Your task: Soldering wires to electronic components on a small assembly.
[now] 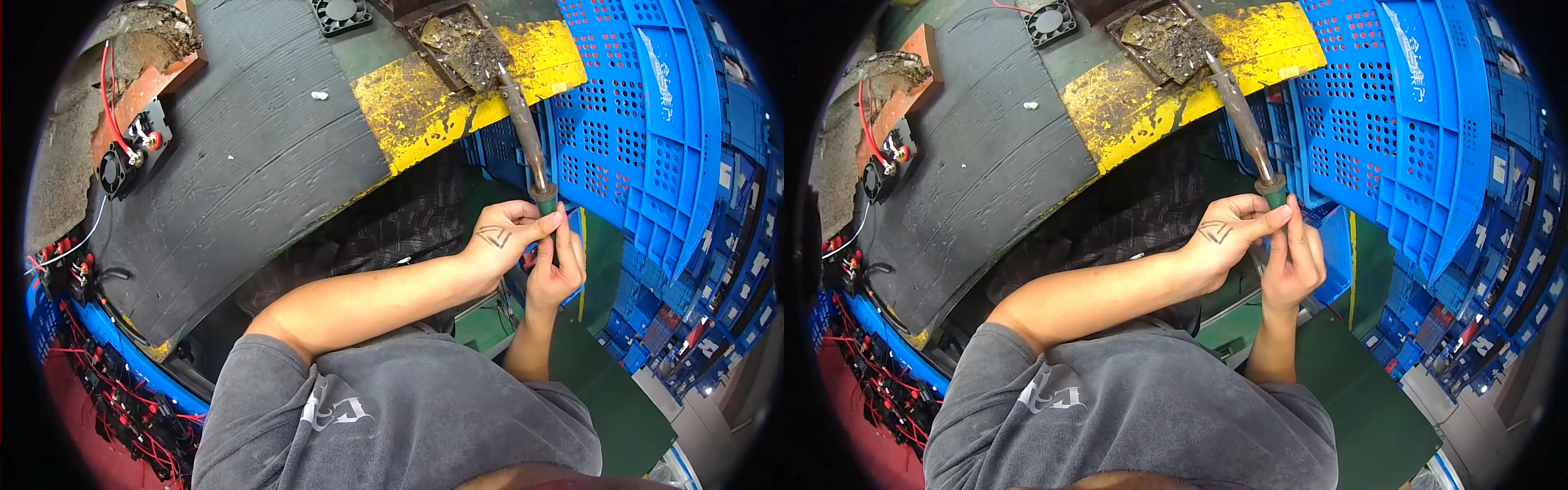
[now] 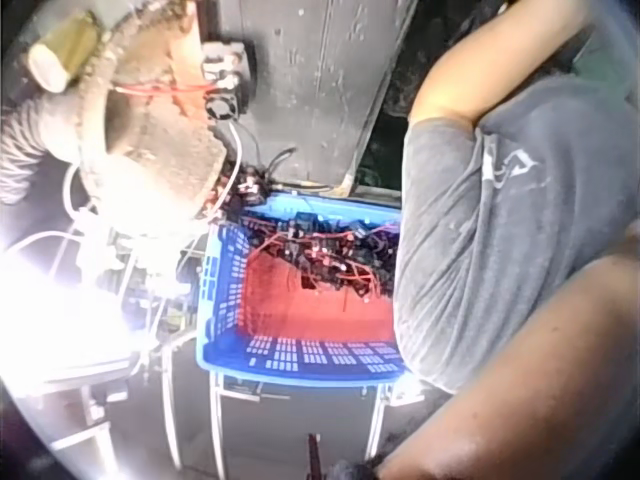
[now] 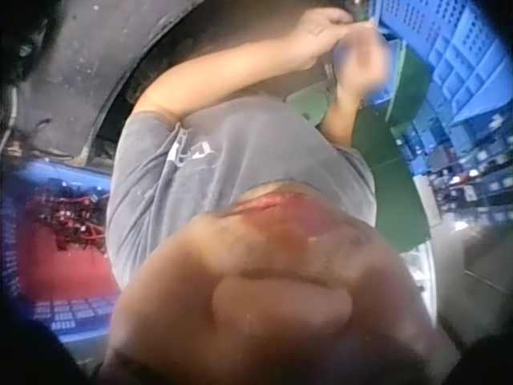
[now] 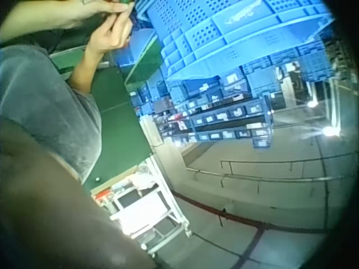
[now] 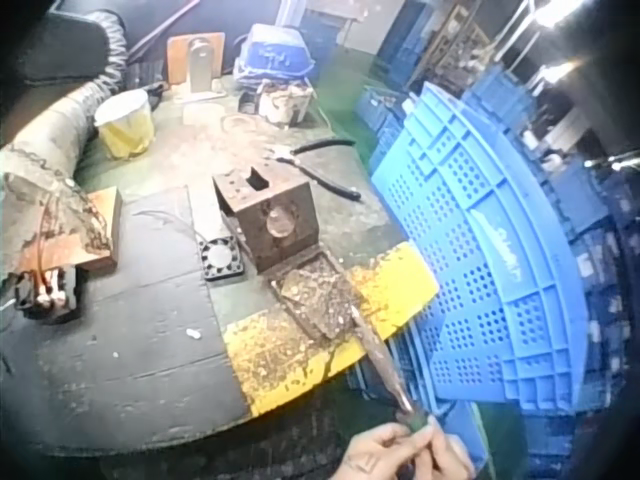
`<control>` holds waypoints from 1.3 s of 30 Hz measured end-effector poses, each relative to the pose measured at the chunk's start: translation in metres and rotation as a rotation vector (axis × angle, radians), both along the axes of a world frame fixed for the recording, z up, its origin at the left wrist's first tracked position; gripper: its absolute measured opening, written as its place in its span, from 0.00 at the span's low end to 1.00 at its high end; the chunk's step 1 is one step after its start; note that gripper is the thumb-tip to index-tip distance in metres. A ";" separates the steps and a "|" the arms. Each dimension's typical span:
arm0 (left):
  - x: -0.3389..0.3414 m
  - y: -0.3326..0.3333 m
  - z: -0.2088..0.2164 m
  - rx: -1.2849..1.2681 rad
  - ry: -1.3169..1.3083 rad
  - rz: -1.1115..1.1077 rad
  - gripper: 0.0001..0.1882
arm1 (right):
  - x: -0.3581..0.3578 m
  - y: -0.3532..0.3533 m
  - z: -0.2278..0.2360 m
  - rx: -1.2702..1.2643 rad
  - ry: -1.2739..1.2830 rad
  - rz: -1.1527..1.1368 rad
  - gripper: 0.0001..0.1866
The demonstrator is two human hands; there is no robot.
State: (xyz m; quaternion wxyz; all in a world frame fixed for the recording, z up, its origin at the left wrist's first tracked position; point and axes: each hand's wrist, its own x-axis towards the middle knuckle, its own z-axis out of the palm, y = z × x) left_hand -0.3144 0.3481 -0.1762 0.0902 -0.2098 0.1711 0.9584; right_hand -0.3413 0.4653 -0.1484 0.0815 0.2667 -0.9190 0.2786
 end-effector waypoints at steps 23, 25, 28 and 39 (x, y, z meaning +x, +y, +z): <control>0.011 -0.002 0.000 0.000 -0.031 0.003 0.11 | 0.004 0.003 -0.007 -0.107 -0.022 0.036 0.17; 0.011 -0.002 -0.001 -0.003 -0.029 0.003 0.11 | 0.004 0.003 -0.009 -0.097 -0.016 0.016 0.17; 0.010 -0.002 0.000 -0.007 -0.026 0.015 0.10 | 0.003 0.003 -0.011 -0.094 -0.005 0.016 0.17; 0.009 -0.007 0.002 -0.018 -0.020 -0.007 0.11 | -0.001 0.006 -0.013 -0.069 0.091 0.079 0.18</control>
